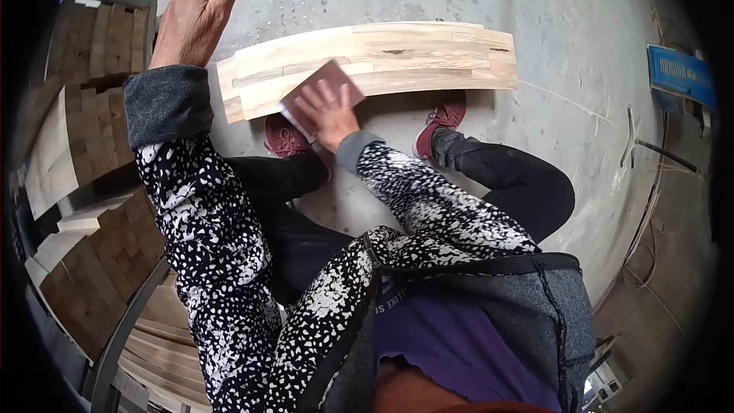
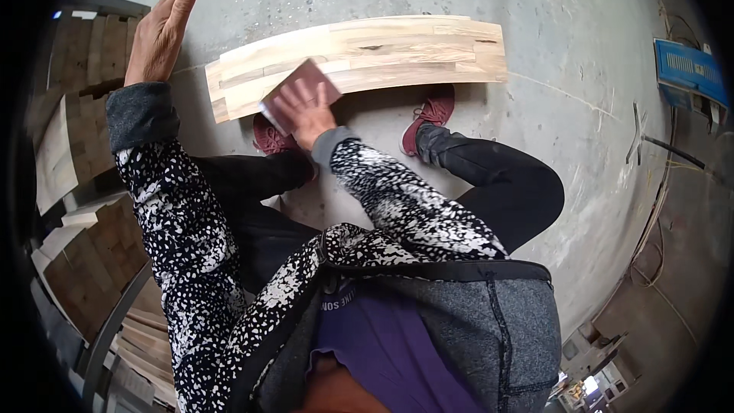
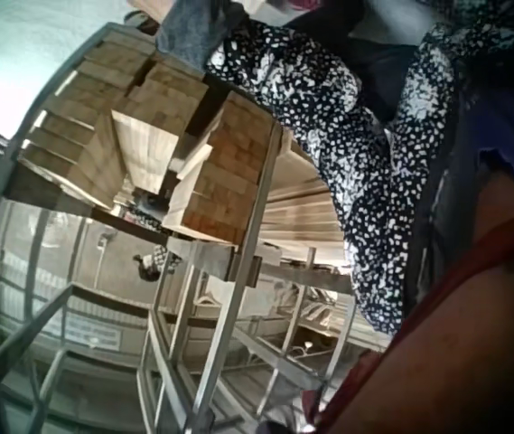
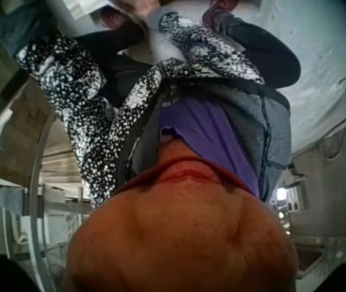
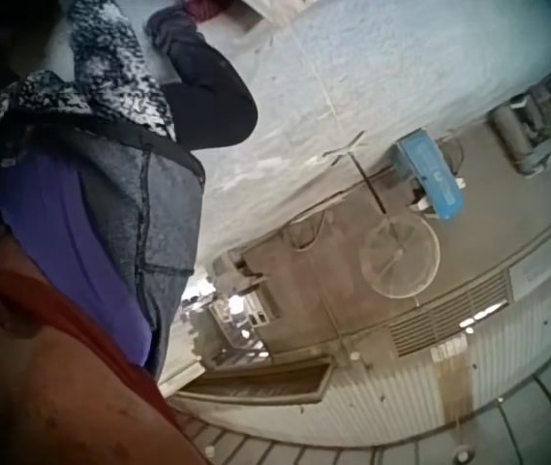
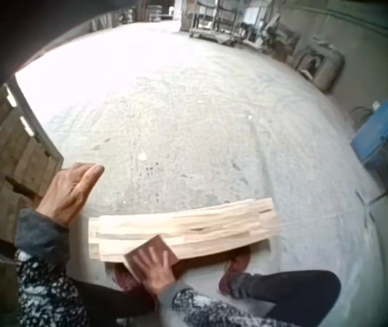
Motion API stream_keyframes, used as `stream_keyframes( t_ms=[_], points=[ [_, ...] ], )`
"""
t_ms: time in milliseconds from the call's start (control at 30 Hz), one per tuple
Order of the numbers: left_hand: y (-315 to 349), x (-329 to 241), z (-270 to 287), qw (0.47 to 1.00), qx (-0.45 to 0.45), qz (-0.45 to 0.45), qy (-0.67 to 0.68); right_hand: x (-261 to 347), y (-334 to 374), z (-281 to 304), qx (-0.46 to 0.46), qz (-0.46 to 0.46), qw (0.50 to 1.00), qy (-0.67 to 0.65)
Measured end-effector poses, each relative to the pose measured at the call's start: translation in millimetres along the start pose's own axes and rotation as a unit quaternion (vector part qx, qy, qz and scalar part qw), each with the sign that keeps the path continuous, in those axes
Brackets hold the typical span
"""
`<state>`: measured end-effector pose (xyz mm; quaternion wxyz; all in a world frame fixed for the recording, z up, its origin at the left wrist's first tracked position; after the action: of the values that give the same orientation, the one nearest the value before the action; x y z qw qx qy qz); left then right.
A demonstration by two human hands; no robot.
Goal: Sanding a wooden block using a piece of sandpaper.
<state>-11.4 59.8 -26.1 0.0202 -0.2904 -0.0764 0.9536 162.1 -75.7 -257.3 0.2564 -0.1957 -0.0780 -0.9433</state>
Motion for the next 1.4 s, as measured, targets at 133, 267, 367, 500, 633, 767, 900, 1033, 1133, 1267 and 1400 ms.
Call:
stream_keyframes(
  t_ms=[133,267,367,500,633,767,900,1033,1133,1267,1400],
  points=[
    [-8.1,-22.8,-0.7,0.999,0.013,-0.047,-0.007,-5.3,-27.9,-13.0,-0.102,0.113,0.987,0.055],
    [-10.4,-29.1,-10.6,0.998,0.014,-0.06,-0.006,-131.9,-19.8,52.5,-0.106,-0.047,0.99,0.078],
    [-15.3,-33.7,-13.2,0.998,0.021,-0.059,-0.008,-273.6,29.1,98.7,-0.145,-0.287,0.932,0.167],
    [-11.7,-25.5,-17.7,0.998,0.032,-0.054,-0.012,-362.8,106.3,139.9,-0.14,-0.478,0.865,0.06],
    [-12.8,-25.2,-17.9,0.998,0.027,-0.061,-0.022,-311.4,101.9,96.8,-0.203,-0.404,0.876,0.165],
    [-5.6,-25.5,2.2,0.998,0.021,-0.056,-0.037,-133.3,28.7,51.5,-0.18,-0.188,0.957,0.124],
    [-10.4,-35.3,-7.7,0.998,0.022,-0.062,-0.015,-16.1,17.0,7.1,-0.12,0.024,0.99,-0.071],
    [-4.1,-17.8,-3.1,0.998,0.041,-0.04,-0.022,-31.3,24.9,11.1,-0.103,0.059,0.99,-0.082],
    [-2.6,-3.9,1.8,0.999,0.039,-0.03,-0.02,-131.4,52.1,45.2,-0.153,-0.121,0.974,0.118],
    [4.2,5.2,14.9,0.999,0.019,-0.011,-0.025,-276.6,125.1,90.9,-0.161,-0.477,0.852,0.143],
    [10.7,13.6,15.3,0.999,0.019,-0.01,-0.024,-281.2,130.9,106.8,-0.195,-0.526,0.826,0.061]
  ],
)
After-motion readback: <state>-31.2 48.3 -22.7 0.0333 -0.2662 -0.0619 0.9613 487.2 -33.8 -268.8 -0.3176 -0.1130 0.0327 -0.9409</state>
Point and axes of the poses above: each hand's wrist, its own y-axis away from the middle knuckle, its own z-axis out of the back of the hand, x = y × z, the point moved 1 cm from there along -y, towards the middle knuckle, and after that the axes turned 6 degrees about -x, right-handed, at the moved point
